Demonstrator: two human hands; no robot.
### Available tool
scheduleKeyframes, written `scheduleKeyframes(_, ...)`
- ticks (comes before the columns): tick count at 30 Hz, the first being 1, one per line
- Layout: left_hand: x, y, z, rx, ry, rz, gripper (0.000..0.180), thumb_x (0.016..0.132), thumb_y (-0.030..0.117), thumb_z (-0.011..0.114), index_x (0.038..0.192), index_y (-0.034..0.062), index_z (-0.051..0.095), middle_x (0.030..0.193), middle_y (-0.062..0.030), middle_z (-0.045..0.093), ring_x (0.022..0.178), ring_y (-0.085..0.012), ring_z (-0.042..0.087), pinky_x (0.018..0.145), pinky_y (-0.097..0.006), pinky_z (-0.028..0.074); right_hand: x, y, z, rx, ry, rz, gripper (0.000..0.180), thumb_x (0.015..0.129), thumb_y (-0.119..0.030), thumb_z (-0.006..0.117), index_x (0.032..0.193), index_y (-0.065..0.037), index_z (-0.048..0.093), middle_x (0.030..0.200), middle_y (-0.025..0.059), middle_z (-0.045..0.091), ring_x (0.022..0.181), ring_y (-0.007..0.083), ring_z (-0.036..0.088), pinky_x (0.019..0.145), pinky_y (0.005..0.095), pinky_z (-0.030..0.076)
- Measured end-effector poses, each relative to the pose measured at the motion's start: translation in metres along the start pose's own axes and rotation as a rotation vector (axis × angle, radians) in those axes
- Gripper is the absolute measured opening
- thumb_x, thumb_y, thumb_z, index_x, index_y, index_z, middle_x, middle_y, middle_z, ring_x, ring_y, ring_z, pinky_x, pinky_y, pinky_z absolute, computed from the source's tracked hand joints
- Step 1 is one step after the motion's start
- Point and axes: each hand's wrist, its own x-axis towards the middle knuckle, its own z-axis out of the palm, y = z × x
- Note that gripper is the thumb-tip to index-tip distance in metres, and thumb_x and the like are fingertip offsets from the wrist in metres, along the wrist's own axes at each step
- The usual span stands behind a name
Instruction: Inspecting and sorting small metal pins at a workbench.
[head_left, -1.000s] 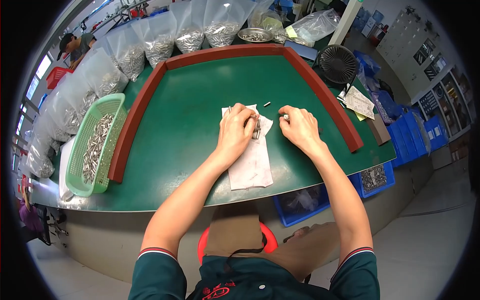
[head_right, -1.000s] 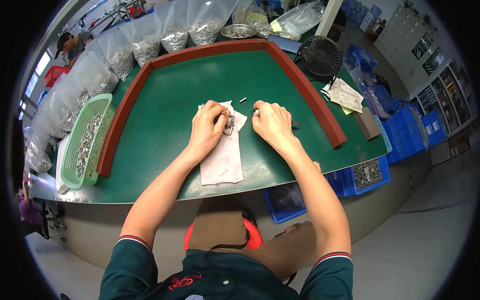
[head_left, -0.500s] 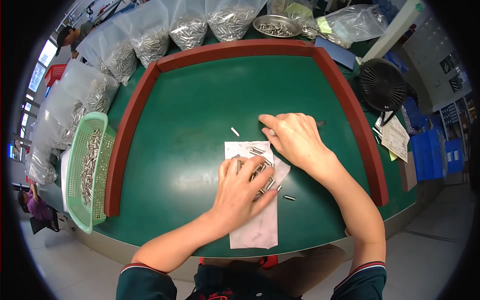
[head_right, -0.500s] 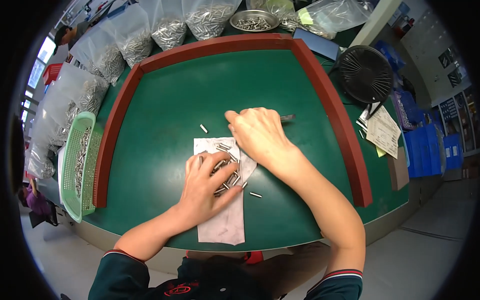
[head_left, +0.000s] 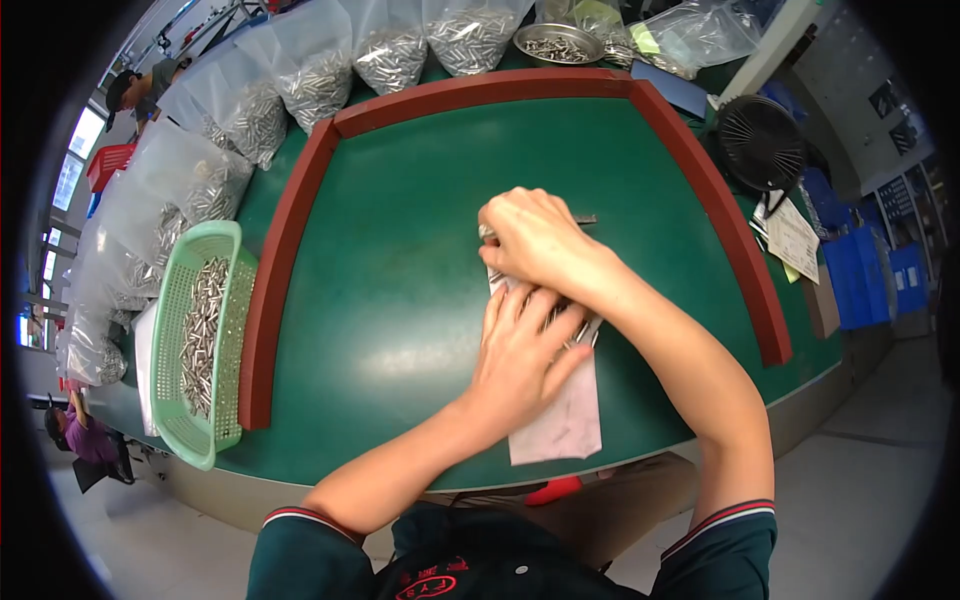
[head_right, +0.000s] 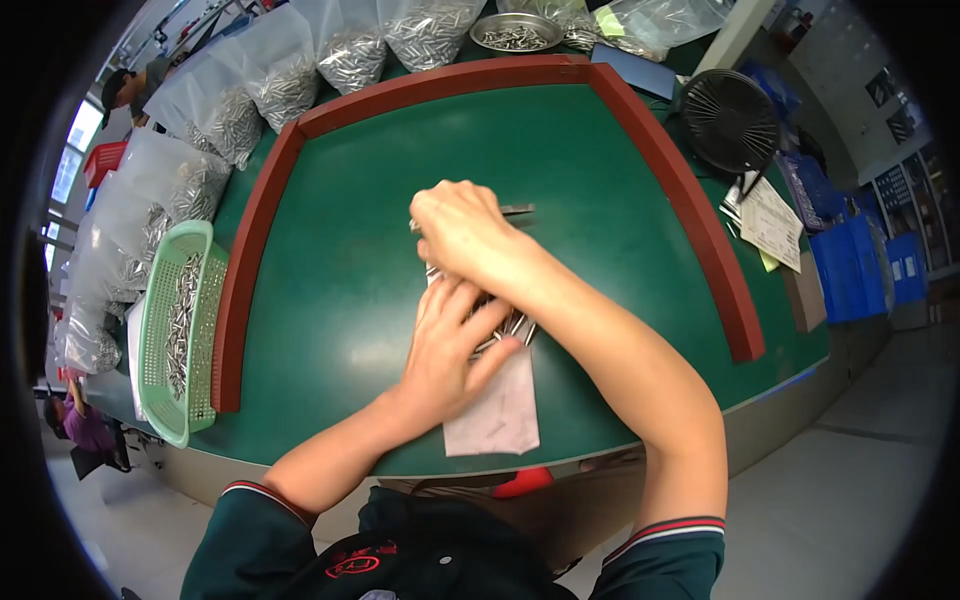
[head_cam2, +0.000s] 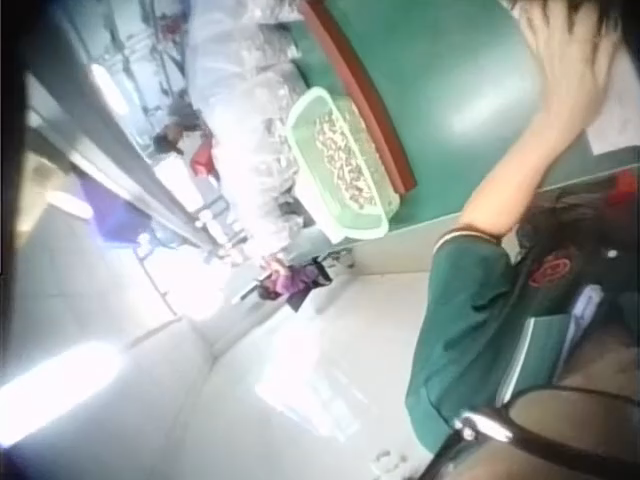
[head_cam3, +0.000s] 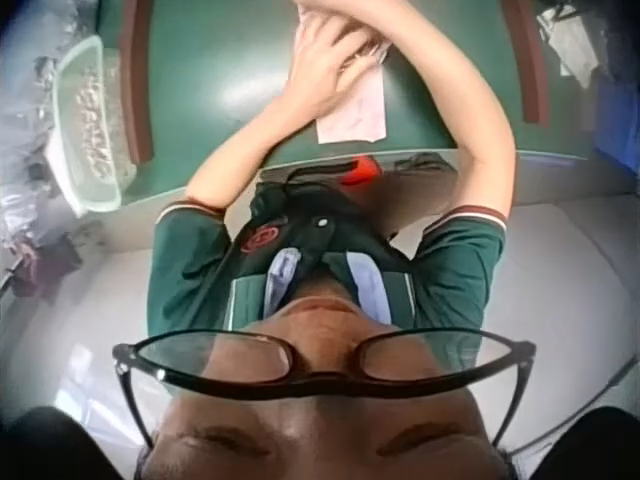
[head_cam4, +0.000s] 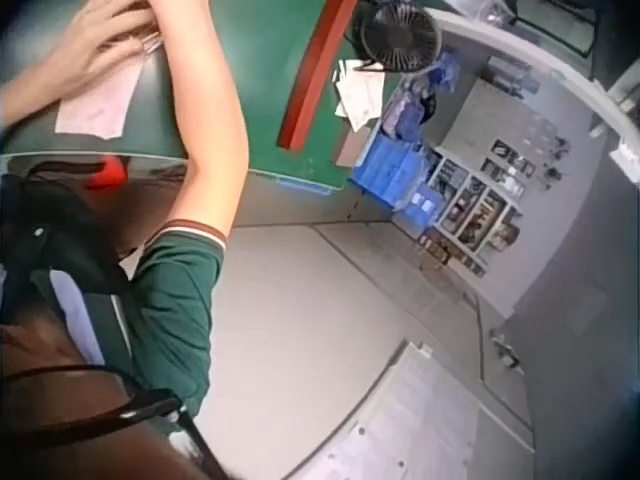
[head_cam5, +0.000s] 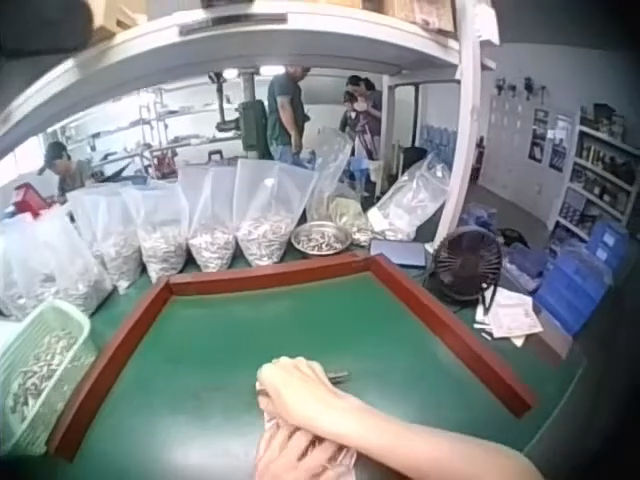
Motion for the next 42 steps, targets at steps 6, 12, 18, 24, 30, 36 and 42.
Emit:
scheduleKeyframes(6, -0.009, -0.024, 0.000, -0.787, 0.243, -0.217, 0.023, 0.083, 0.003, 0.039, 0.099, -0.0018, 0.055, 0.117, -0.0136, 0.050, 0.112, -0.0204, 0.044, 0.097, -0.031, 0.031, -0.045, 0.004, -0.045, -0.019, 0.120, 0.327, 0.022, 0.062, -0.020, 0.061, 0.065, 0.002, 0.061, 0.058, 0.0157, 0.059, 0.058, 0.0284, 0.061, 0.059, 0.0344, 0.048)
scheduleKeyframes(12, -0.009, -0.021, -0.010, -1.317, 0.314, -0.438, 0.030, 0.092, 0.021, 0.039, 0.109, -0.0015, 0.049, 0.113, -0.0082, 0.048, 0.110, -0.0170, 0.040, 0.099, -0.029, 0.027, -0.108, -0.051, -0.022, 0.036, 0.010, 0.502, 0.024, 0.061, -0.023, 0.061, 0.067, 0.000, 0.063, 0.062, 0.0181, 0.059, 0.065, 0.0284, 0.061, 0.064, 0.0364, 0.048)
scheduleKeyframes(18, -0.001, -0.036, -0.009, -1.391, 0.199, -0.363, 0.041, 0.093, 0.030, 0.035, 0.114, -0.0037, 0.046, 0.119, -0.0119, 0.045, 0.117, -0.0212, 0.037, 0.102, -0.032, 0.025, -0.126, -0.041, -0.041, -0.174, 0.275, 0.658, 0.026, 0.067, -0.024, 0.063, 0.076, 0.001, 0.065, 0.074, 0.0223, 0.061, 0.075, 0.0357, 0.061, 0.069, 0.0414, 0.048)
scheduleKeyframes(24, 0.003, -0.047, -0.008, -1.417, 0.223, -0.351, 0.044, 0.094, 0.033, 0.031, 0.110, -0.0040, 0.047, 0.117, -0.0141, 0.046, 0.119, -0.0222, 0.036, 0.103, -0.033, 0.024, -0.144, 0.007, -0.047, -0.294, 0.229, 0.912, 0.029, 0.068, -0.026, 0.062, 0.081, 0.000, 0.063, 0.082, 0.0217, 0.062, 0.084, 0.0354, 0.060, 0.073, 0.0436, 0.047)
scheduleKeyframes(30, 0.001, -0.047, -0.007, -1.313, 0.237, -0.262, 0.042, 0.095, 0.031, 0.029, 0.106, -0.0024, 0.052, 0.111, -0.0127, 0.053, 0.109, -0.0190, 0.045, 0.098, -0.031, 0.028, -0.144, 0.001, -0.033, -0.429, 0.304, 0.975, 0.026, 0.065, -0.016, 0.063, 0.084, 0.001, 0.062, 0.087, 0.0224, 0.061, 0.086, 0.0368, 0.059, 0.075, 0.0426, 0.048)
scheduleKeyframes(36, 0.002, -0.056, -0.011, -1.455, 0.224, -0.301, 0.042, 0.094, 0.033, 0.029, 0.103, -0.0019, 0.051, 0.111, -0.0151, 0.052, 0.112, -0.0233, 0.044, 0.101, -0.035, 0.027, -0.148, -0.034, -0.041, -0.258, 0.259, 0.742, 0.019, 0.061, -0.011, 0.057, 0.075, 0.001, 0.063, 0.076, 0.0225, 0.061, 0.076, 0.0355, 0.060, 0.069, 0.0406, 0.048)
scheduleKeyframes(42, -0.002, -0.059, -0.025, -1.373, 0.257, -0.326, 0.033, 0.092, 0.026, 0.037, 0.096, -0.0021, 0.054, 0.100, -0.0123, 0.056, 0.098, -0.0200, 0.051, 0.091, -0.031, 0.036, -0.147, -0.097, -0.033, -0.188, -0.063, 0.151, 0.021, 0.060, -0.006, 0.057, 0.080, -0.001, 0.062, 0.077, 0.0173, 0.060, 0.076, 0.0334, 0.059, 0.067, 0.0407, 0.047)
